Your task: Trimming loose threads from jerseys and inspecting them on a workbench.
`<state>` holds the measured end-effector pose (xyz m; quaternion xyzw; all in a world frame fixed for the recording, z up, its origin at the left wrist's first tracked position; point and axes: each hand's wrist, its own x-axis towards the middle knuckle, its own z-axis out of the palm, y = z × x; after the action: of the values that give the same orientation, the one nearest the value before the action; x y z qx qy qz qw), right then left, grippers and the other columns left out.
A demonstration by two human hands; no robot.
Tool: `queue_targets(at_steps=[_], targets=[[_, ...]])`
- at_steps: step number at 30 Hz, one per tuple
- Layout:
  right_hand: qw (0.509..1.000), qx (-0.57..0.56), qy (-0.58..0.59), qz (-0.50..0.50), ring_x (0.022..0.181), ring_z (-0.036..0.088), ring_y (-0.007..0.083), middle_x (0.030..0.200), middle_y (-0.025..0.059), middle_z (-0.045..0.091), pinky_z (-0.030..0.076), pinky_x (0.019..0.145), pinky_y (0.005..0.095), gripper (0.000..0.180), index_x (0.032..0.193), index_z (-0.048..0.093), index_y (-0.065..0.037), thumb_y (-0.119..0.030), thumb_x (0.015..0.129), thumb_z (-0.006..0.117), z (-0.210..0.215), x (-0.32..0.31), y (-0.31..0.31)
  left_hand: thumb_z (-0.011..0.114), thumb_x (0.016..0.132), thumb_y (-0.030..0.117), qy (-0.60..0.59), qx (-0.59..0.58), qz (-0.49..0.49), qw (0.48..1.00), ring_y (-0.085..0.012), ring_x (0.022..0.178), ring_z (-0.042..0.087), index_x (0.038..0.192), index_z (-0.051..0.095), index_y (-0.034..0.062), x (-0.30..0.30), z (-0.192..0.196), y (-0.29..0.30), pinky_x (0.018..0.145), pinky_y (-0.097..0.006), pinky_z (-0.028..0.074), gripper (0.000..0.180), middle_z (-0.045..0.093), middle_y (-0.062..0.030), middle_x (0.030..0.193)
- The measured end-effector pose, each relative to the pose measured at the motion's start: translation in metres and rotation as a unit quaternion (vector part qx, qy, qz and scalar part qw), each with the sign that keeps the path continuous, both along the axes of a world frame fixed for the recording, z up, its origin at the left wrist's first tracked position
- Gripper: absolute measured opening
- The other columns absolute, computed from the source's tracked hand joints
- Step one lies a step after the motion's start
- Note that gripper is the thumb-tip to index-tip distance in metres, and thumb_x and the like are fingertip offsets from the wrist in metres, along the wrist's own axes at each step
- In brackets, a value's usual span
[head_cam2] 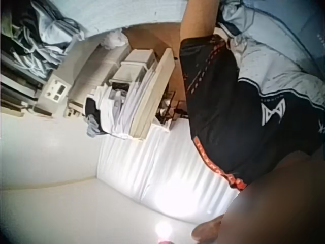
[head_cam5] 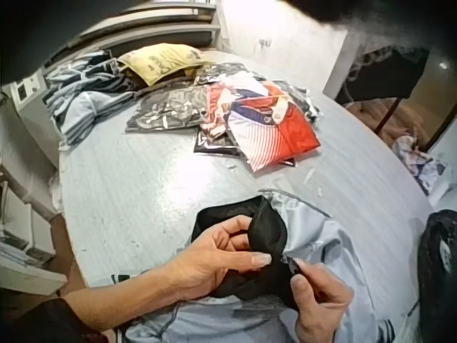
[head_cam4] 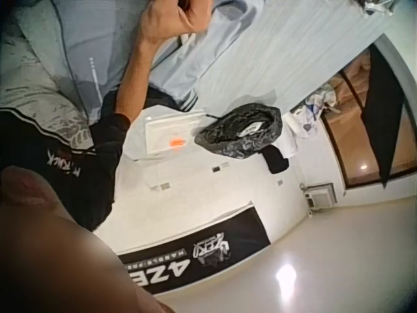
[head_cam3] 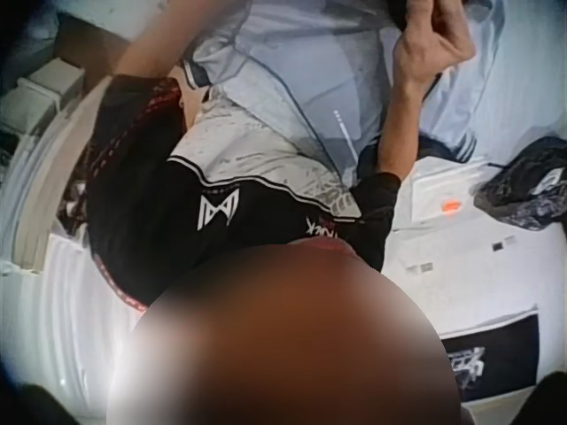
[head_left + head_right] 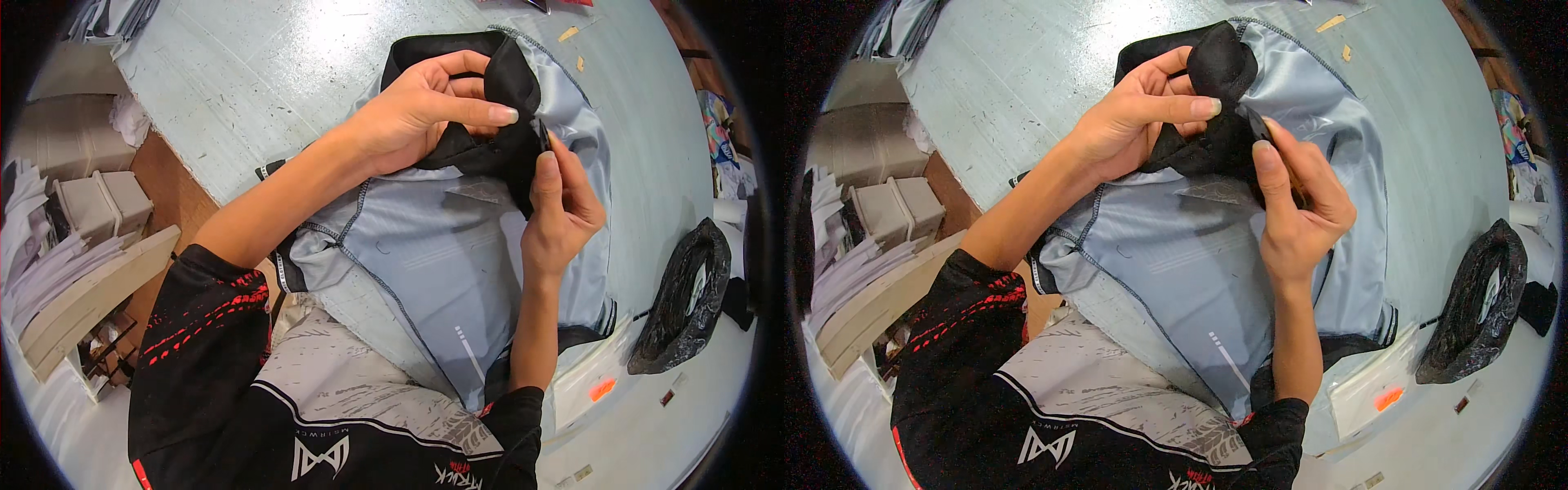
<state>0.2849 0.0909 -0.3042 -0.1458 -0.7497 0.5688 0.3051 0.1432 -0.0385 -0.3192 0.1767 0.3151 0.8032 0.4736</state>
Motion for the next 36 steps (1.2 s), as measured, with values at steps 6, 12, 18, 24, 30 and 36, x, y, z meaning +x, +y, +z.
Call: queue_targets(at_steps=[6,12,18,24,30,36], targets=[[1.0,0.001,0.01,-0.007,0.061,0.042,0.0012,0.077,-0.0032,0.057,0.029,0.054,0.0159,0.022,0.109,0.066,0.003,-0.004,0.088,0.064,-0.002,0.004,0.002,0.07,0.082,0.008,-0.045,0.007,-0.011,0.999,-0.0109,0.085,0.061,0.107,0.057,0.0036,0.001,0.004,-0.001,0.077,-0.024,0.048,0.029,0.066,-0.0043,0.094],[0.998,0.035,0.033,0.027,0.059,0.045,0.0037,0.07,-0.0001,0.058,0.033,0.053,0.0176,0.025,0.103,0.069,0.003,0.004,0.079,0.07,0.001,0.003,0.0,0.064,0.089,0.016,-0.035,-0.016,-0.015,0.999,-0.007,0.086,0.061,0.102,0.062,0.0053,0.002,0.002,0.0,0.076,-0.022,0.048,0.017,0.064,0.0002,0.092],[0.999,0.041,0.026,-0.005,0.06,0.045,0.0037,0.071,-0.0003,0.057,0.033,0.053,0.0177,0.026,0.105,0.069,0.002,0.003,0.079,0.071,0.002,0.006,0.005,0.06,0.091,0.012,-0.017,-0.01,0.015,1.0,-0.0078,0.087,0.062,0.105,0.059,0.0059,-0.001,-0.005,0.002,0.075,-0.022,0.051,0.015,0.065,-0.0012,0.096],[0.997,0.072,0.018,-0.009,0.066,0.041,0.0031,0.079,-0.0041,0.056,0.029,0.058,0.0169,0.026,0.111,0.066,0.002,0.0,0.085,0.066,0.01,0.006,0.004,0.066,0.087,0.009,0.009,-0.019,0.008,1.0,-0.0028,0.08,0.058,0.088,0.055,0.0112,0.0,-0.004,0.001,0.064,-0.017,0.043,0.011,0.065,0.0012,0.091],[0.996,0.087,0.029,-0.006,0.06,0.044,0.0032,0.071,-0.0007,0.057,0.032,0.053,0.0165,0.028,0.105,0.069,0.001,0.002,0.078,0.072,0.01,0.002,0.001,0.067,0.085,0.006,-0.001,-0.019,0.011,1.0,-0.0026,0.079,0.058,0.088,0.055,0.0117,0.002,0.0,0.003,0.062,-0.016,0.042,0.014,0.065,0.001,0.092],[0.999,0.039,0.028,-0.01,0.06,0.043,0.003,0.071,-0.0015,0.057,0.033,0.054,0.0168,0.028,0.106,0.069,0.001,0.001,0.078,0.073,0.007,0.0,-0.002,0.062,0.087,0.004,0.004,0.019,-0.002,1.0,-0.0041,0.08,0.062,0.115,0.056,0.0051,0.0,-0.01,0.0,0.064,-0.015,0.05,0.028,0.066,-0.0015,0.099]])
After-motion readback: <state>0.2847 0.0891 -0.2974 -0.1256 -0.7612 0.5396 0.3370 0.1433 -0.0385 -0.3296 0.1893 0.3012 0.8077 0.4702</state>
